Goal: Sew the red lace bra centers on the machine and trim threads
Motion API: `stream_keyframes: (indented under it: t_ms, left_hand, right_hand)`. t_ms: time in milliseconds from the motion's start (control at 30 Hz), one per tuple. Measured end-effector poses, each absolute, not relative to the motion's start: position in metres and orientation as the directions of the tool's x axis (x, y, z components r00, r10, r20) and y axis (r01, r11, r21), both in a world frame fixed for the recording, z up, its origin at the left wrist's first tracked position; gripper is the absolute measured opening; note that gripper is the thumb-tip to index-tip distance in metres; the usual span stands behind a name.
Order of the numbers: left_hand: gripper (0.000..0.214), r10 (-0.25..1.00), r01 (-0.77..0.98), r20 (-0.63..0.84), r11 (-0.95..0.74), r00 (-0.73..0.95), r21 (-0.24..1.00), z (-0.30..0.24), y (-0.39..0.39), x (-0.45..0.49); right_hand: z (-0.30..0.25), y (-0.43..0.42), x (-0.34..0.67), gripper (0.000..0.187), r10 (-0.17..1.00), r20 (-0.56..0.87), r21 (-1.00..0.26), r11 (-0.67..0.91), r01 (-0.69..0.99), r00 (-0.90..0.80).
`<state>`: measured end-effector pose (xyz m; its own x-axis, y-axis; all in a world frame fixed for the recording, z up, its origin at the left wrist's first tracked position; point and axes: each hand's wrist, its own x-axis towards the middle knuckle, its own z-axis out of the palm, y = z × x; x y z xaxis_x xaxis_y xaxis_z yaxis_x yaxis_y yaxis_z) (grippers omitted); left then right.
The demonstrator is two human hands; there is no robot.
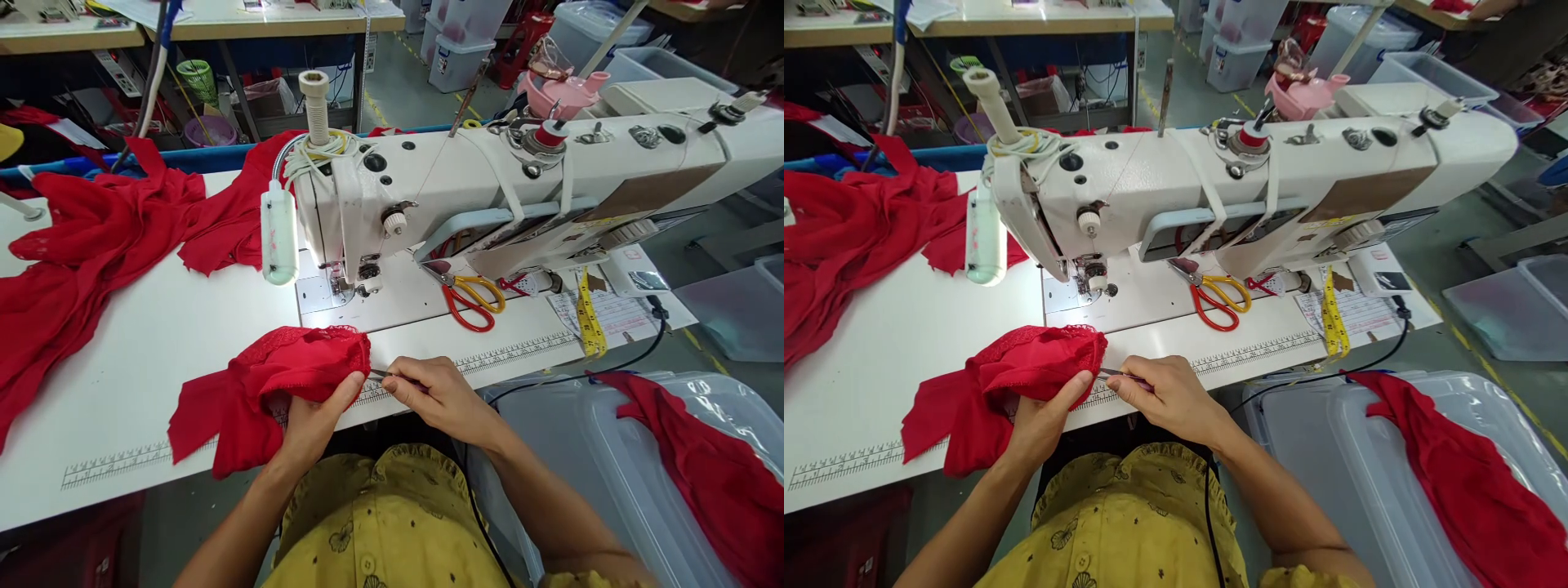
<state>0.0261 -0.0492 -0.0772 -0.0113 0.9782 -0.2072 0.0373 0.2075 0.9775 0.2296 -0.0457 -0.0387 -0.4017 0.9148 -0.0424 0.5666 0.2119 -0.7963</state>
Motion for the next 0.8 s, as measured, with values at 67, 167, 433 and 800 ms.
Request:
stream_keyframes:
  t_ms: [67, 167, 433, 800]
  left_hand:
    - [0.030, 0.976, -0.028, -0.215, 0.214, -0.039, 0.976, -0.081, -0.050, 0.026]
    - [0.032, 0.967, -0.079, -0.249, 0.245, -0.053, 0.966, -0.086, -0.052, 0.026]
    - [0.037, 0.957, -0.112, -0.289, 0.283, -0.041, 0.953, -0.081, -0.051, 0.024]
    - [0.038, 0.947, -0.154, -0.321, 0.316, -0.009, 0.936, -0.086, -0.052, 0.023]
  right_hand:
    - [-0.041, -0.044, 0.231, 0.040, 0.913, -0.061, -0.821, 0.184, 0.541, -0.403]
    - [-0.044, -0.043, 0.231, 0.035, 0.907, -0.034, -0.822, 0.213, 0.528, -0.420]
    - [-0.048, -0.041, 0.224, 0.038, 0.888, -0.016, -0.885, 0.201, 0.419, -0.459]
    - [-0.047, -0.053, 0.215, 0.037, 0.890, 0.197, -0.691, 0.423, 0.587, -0.411]
